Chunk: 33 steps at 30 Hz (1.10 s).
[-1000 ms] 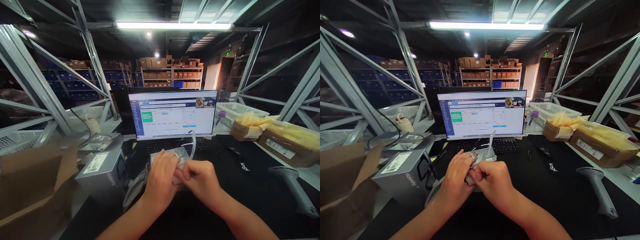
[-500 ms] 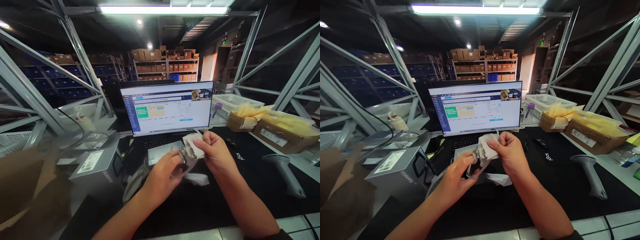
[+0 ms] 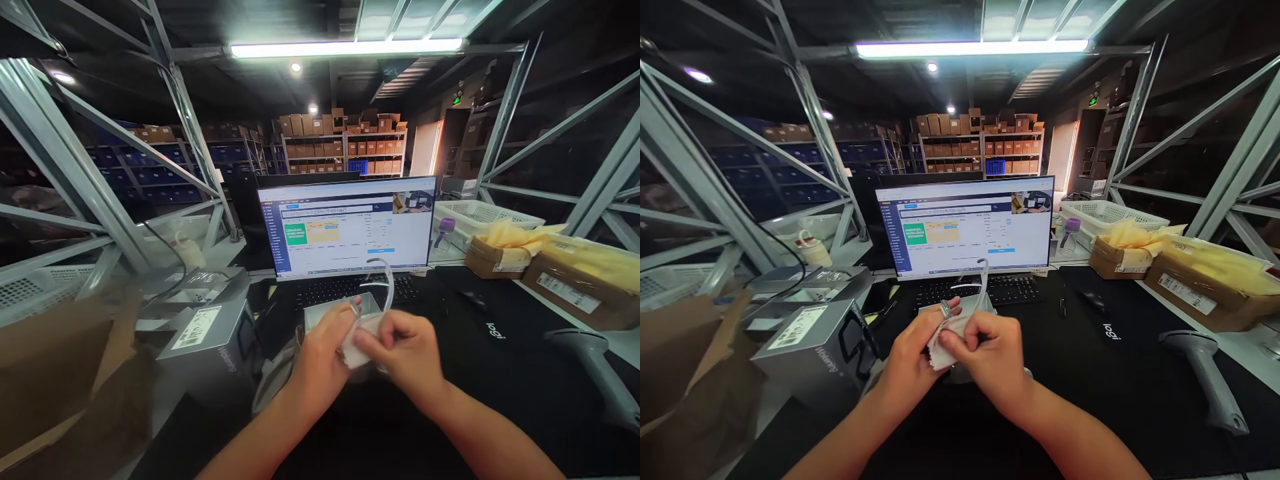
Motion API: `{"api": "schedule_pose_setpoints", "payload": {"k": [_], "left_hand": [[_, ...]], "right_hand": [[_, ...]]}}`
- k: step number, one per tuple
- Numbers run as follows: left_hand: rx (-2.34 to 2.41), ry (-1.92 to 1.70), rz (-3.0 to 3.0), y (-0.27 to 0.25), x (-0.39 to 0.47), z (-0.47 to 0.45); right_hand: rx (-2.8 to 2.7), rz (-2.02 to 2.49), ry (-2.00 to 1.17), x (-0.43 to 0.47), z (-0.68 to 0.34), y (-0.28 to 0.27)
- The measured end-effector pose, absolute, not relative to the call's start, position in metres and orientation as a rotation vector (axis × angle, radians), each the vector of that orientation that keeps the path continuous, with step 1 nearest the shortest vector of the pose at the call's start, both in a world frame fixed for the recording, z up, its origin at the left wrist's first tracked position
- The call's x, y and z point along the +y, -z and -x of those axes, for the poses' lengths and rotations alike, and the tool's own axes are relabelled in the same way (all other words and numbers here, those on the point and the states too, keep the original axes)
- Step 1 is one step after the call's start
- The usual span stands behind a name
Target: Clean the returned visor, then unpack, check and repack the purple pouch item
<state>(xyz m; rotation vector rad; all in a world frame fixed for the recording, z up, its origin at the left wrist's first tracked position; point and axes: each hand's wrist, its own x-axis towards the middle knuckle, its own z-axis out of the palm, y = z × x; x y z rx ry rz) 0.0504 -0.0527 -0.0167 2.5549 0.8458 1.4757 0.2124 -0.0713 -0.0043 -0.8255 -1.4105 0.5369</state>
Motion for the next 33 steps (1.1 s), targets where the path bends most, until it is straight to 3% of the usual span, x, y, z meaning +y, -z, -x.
{"api": "schedule_pose_setpoints", "payload": {"k": [6, 9, 16, 20, 26, 29, 33], "left_hand": [[0.672, -1.435, -2.806, 0.018, -0.054, -0.057], [0.826, -1.489, -2.754, 0.021, -0.053, -0.058], [1.009, -1.552, -2.484, 0.021, -0.052, -0.052], [0.985, -1.493, -2.484, 0.018, -0.051, -0.054], [0.667, -1.387, -2.744, 0.019, -0.049, -0.059], [0.724, -1.450, -2.776, 0.018, -0.048, -0.059], [0.804, -1.526, -2.695, 0.018, -0.049, -0.057]], "right_hand": [[-0.948, 0.719, -1.116, -0.056, -0.258, -0.026], [-0.955, 0.718, -0.990, -0.053, -0.245, -0.017], [-1.391, 0.738, -0.212, -0.067, -0.185, 0.024], [-1.345, 0.788, -0.519, -0.062, -0.200, 0.015], [-0.844, 0.658, -1.087, -0.045, -0.246, -0.016], [-0.832, 0.645, -1.032, -0.043, -0.244, -0.016], [-1.036, 0.802, -0.719, -0.052, -0.221, -0.002]]}}
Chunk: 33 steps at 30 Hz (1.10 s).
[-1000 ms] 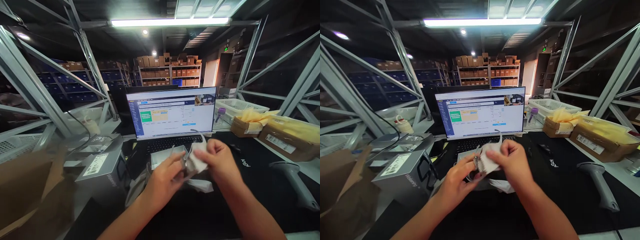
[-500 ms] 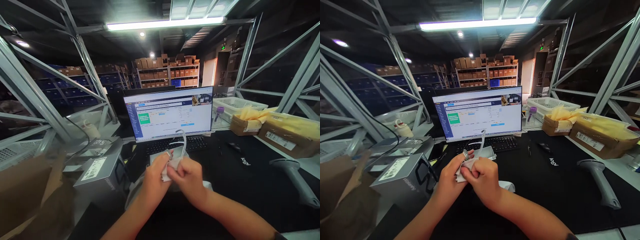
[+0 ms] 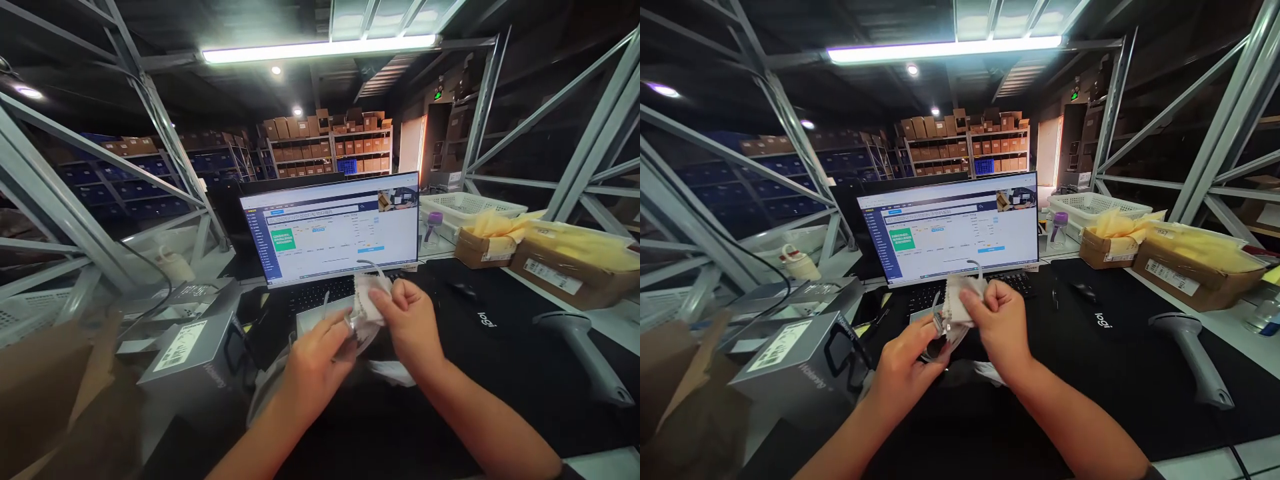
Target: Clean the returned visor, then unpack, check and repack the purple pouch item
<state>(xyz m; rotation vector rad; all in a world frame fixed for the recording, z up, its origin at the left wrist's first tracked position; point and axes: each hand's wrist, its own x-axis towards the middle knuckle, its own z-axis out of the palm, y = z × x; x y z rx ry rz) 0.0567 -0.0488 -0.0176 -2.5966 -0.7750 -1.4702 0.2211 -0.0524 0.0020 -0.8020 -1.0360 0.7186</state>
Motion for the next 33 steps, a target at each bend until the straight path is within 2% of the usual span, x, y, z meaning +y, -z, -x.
{"api": "schedule_pose_setpoints", "payload": {"k": [4, 6, 8, 15, 19, 22, 24, 26, 30, 33], "left_hand": [[-0.927, 1.594, 2.624, 0.020, -0.049, -0.052], [-0.928, 1.588, 2.649, 0.021, -0.050, -0.049], [-0.890, 1.556, 2.684, 0.020, -0.050, -0.048], [-0.580, 1.275, 2.775, 0.015, -0.048, -0.051], [-0.681, 1.329, 2.617, 0.016, -0.047, -0.054], [-0.857, 1.444, 2.441, 0.017, -0.049, -0.054], [-0.903, 1.501, 2.363, 0.014, -0.049, -0.051], [-0.903, 1.485, 2.367, 0.008, -0.048, -0.045], [-0.787, 1.306, 2.508, -0.004, -0.047, -0.032], [-0.701, 1.156, 2.614, -0.007, -0.049, -0.027]], "right_hand": [[-1.386, 0.807, -0.267, -0.067, -0.194, 0.020], [-1.488, 0.746, -0.166, -0.071, -0.189, 0.024], [-1.474, 0.744, -0.287, -0.072, -0.196, 0.018], [-0.914, 0.687, -1.100, -0.054, -0.247, -0.020], [-0.950, 0.656, -1.119, -0.042, -0.247, -0.016], [-1.237, 0.712, -1.129, -0.042, -0.254, -0.017], [-1.494, 0.807, -1.048, -0.046, -0.270, -0.022], [-1.649, 0.934, -0.823, -0.051, -0.293, -0.027], [-1.568, 1.089, -0.241, -0.067, -0.339, -0.035], [-1.593, 1.076, 0.008, -0.079, -0.347, -0.040]]}}
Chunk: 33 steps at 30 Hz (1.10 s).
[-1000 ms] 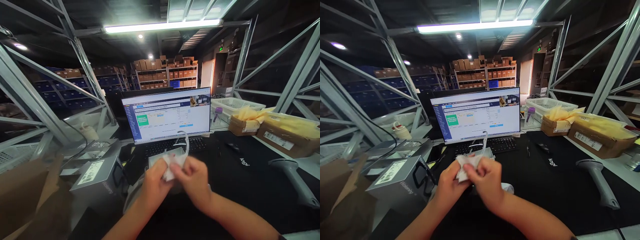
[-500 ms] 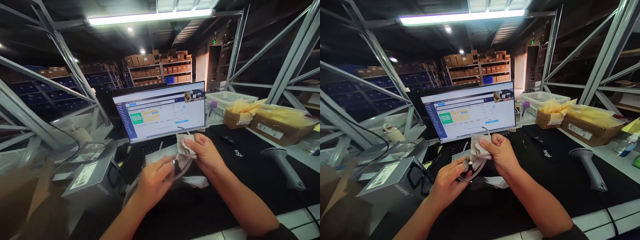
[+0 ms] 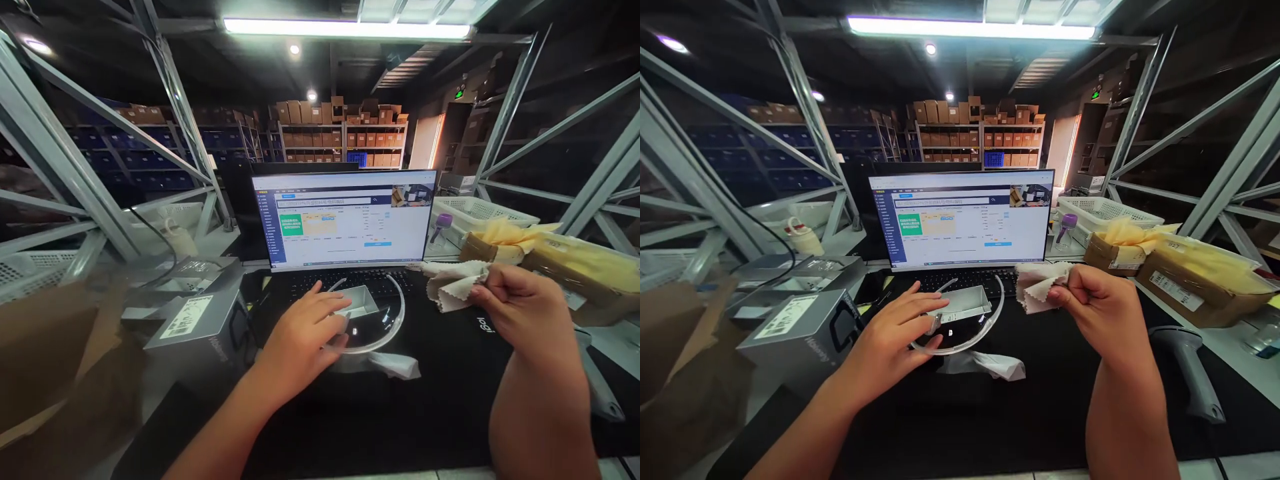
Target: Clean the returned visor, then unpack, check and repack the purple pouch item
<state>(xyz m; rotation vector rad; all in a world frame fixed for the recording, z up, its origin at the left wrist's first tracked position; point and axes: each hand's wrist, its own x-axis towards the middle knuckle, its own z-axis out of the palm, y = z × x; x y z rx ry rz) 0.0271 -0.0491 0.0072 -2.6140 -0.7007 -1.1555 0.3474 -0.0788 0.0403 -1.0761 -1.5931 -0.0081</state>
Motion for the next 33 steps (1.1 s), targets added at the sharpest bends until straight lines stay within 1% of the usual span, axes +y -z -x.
{"api": "schedule_pose_setpoints", "payload": {"k": [3, 6, 10, 14, 19, 22, 28, 31, 33], "left_hand": [[-0.663, 1.027, 2.689, -0.006, -0.053, -0.027], [-0.634, 0.935, 2.717, -0.007, -0.056, -0.028], [-0.602, 0.848, 2.734, -0.010, -0.059, -0.032], [-0.512, 0.732, 2.686, -0.003, -0.057, -0.039], [-0.445, 0.679, 2.612, 0.007, -0.048, -0.041], [-0.438, 0.701, 2.614, 0.002, -0.044, -0.036], [-0.462, 0.680, 2.643, -0.008, -0.051, -0.032], [-0.467, 0.656, 2.662, -0.003, -0.052, -0.036], [-0.467, 0.648, 2.643, 0.003, -0.049, -0.038]], "right_hand": [[-1.754, 0.978, 0.035, -0.080, -0.331, -0.042], [-1.917, 0.918, -0.063, -0.073, -0.308, -0.037], [-2.098, 0.940, -0.308, -0.066, -0.288, -0.027], [-2.313, 1.005, -0.575, -0.069, -0.270, -0.019], [-2.203, 1.082, -0.690, -0.075, -0.244, -0.006], [-2.184, 1.026, -0.787, -0.071, -0.249, -0.008], [-2.472, 0.787, -1.094, -0.051, -0.296, -0.029], [-2.423, 0.841, -1.098, -0.051, -0.287, -0.024], [-2.325, 0.954, -0.952, -0.056, -0.266, -0.015]]}}
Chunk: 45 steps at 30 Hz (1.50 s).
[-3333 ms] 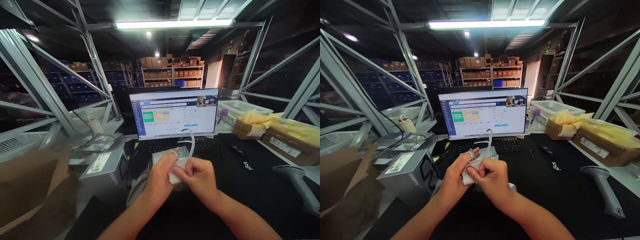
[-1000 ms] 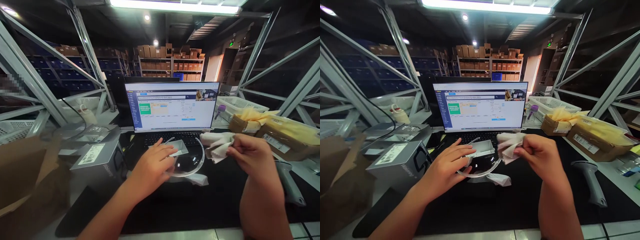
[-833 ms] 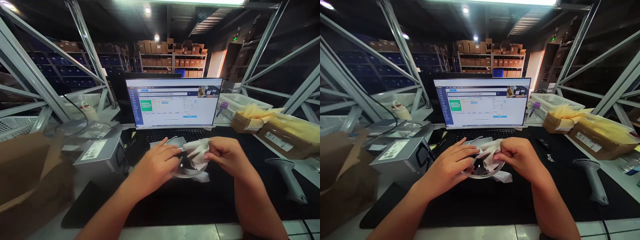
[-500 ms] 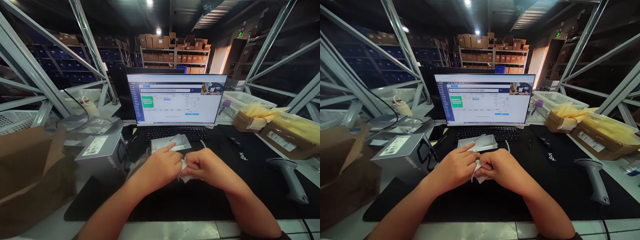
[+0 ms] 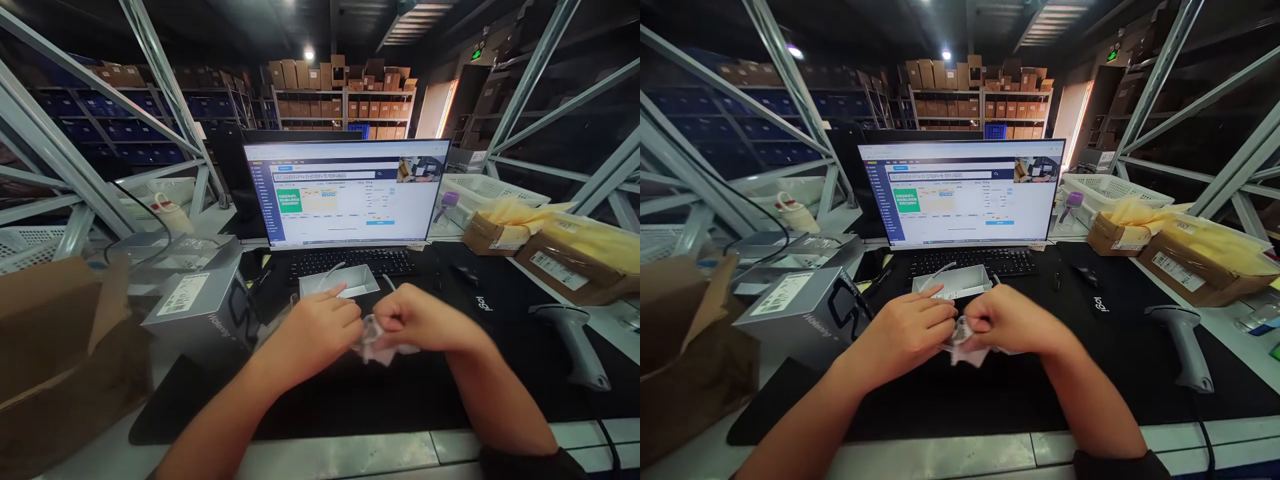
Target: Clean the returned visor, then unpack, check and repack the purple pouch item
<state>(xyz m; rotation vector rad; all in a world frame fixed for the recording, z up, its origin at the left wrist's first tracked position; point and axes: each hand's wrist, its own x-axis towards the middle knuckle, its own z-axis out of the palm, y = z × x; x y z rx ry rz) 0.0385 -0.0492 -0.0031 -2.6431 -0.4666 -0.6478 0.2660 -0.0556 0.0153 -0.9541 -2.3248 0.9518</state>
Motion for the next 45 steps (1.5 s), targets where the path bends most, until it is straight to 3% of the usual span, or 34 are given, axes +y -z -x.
{"api": "schedule_pose_setpoints", "payload": {"k": [4, 9, 13, 16, 21, 26, 34, 38, 43, 45], "left_hand": [[-0.476, 0.705, 2.556, 0.006, -0.043, -0.038], [-0.449, 0.750, 2.615, -0.006, -0.053, -0.034], [-0.433, 0.764, 2.636, -0.005, -0.061, -0.037], [-0.446, 0.736, 2.658, 0.001, -0.058, -0.040], [-0.436, 0.775, 2.564, 0.001, -0.049, -0.040], [-0.392, 0.811, 2.623, -0.012, -0.056, -0.032], [-0.389, 0.857, 2.705, -0.008, -0.051, -0.026], [-0.439, 0.872, 2.662, -0.006, -0.050, -0.029], [-0.368, 0.790, 2.575, 0.003, -0.050, -0.041], [-0.324, 0.857, 2.521, 0.005, -0.049, -0.042]], "right_hand": [[-2.155, 1.116, -0.680, -0.061, -0.239, -0.005], [-2.222, 0.644, -1.289, -0.041, -0.282, -0.017], [-2.269, 0.497, -1.400, -0.028, -0.305, -0.019], [-2.270, 0.615, -1.304, -0.038, -0.285, -0.015], [-2.170, 0.973, -0.812, -0.060, -0.251, -0.013], [-2.270, 0.523, -1.269, -0.043, -0.285, -0.018], [-2.252, 0.359, -1.309, -0.019, -0.311, -0.013], [-2.201, 0.461, -1.198, -0.026, -0.296, -0.015], [-2.363, 0.855, -0.639, -0.059, -0.262, -0.018], [-2.343, 0.868, -0.570, -0.064, -0.261, -0.018]]}}
